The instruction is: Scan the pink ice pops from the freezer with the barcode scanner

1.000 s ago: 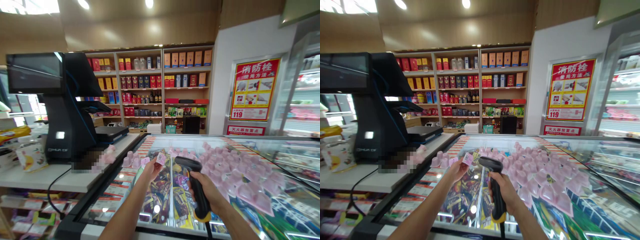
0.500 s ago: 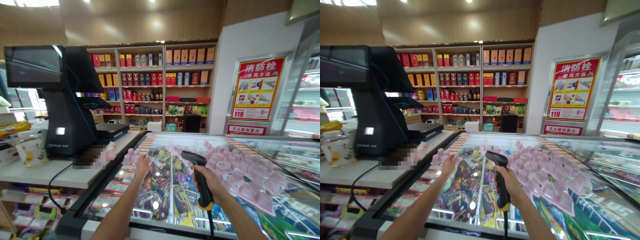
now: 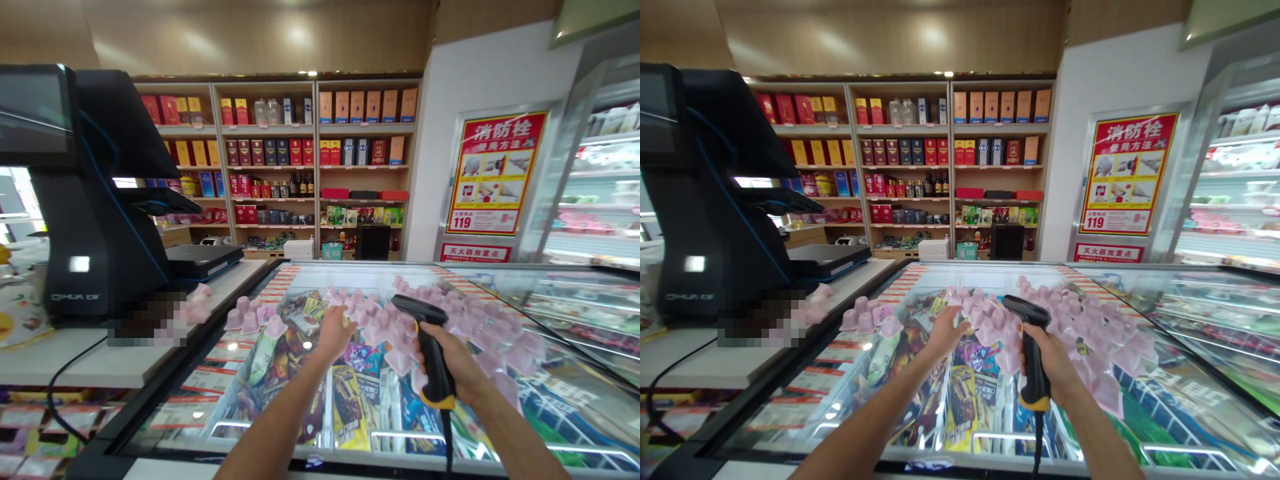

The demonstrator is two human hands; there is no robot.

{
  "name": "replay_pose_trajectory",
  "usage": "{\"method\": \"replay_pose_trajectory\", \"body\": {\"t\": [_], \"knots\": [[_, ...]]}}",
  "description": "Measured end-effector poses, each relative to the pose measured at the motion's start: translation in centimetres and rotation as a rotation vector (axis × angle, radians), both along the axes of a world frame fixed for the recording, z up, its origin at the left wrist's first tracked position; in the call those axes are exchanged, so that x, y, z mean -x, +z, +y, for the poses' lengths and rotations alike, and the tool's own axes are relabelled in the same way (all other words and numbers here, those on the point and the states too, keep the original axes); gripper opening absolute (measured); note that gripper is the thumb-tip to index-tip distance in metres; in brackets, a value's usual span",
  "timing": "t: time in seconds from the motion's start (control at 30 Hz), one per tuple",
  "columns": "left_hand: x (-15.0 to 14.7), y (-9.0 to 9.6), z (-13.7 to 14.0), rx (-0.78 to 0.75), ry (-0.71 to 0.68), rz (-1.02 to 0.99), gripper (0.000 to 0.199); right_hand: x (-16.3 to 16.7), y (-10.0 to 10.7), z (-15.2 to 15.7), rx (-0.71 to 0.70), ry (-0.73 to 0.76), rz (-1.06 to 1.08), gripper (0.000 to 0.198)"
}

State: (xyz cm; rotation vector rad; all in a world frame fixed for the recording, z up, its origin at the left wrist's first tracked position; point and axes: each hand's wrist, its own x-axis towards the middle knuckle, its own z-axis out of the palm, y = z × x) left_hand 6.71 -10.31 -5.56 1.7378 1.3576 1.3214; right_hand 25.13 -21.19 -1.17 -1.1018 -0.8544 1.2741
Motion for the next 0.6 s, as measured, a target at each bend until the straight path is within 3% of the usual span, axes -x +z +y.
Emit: {"method": "replay_pose_trajectory", "body": {"t": [0.1, 0.17, 0.33, 0.47, 0.6], "knots": [[-4.2, -0.9, 0.4, 0.129, -0.111, -0.114, 0.019, 0.6, -0.2, -0.3, -0.006, 0.033, 0.004, 0.022], [-4.7, -1.0, 0.8, 0.237, -0.147, -0.221, 0.018, 1.1, -0.2, -0.6, -0.004, 0.055, -0.002, 0.023], [0.7, 0.6, 1.9, 0.455, -0.157, -0.546, 0.028, 3.4, -0.2, -1.1, -0.013, 0.146, -0.045, 0.025], [5.8, 1.5, 1.8, 0.497, -0.101, -0.707, 0.027, 6.1, -0.3, -1.3, -0.007, 0.254, -0.132, 0.030], [8.3, 1.4, 1.3, 0.491, -0.053, -0.766, 0.027, 8.7, -0.3, -1.3, 0.009, 0.325, -0.147, 0.033]]}}
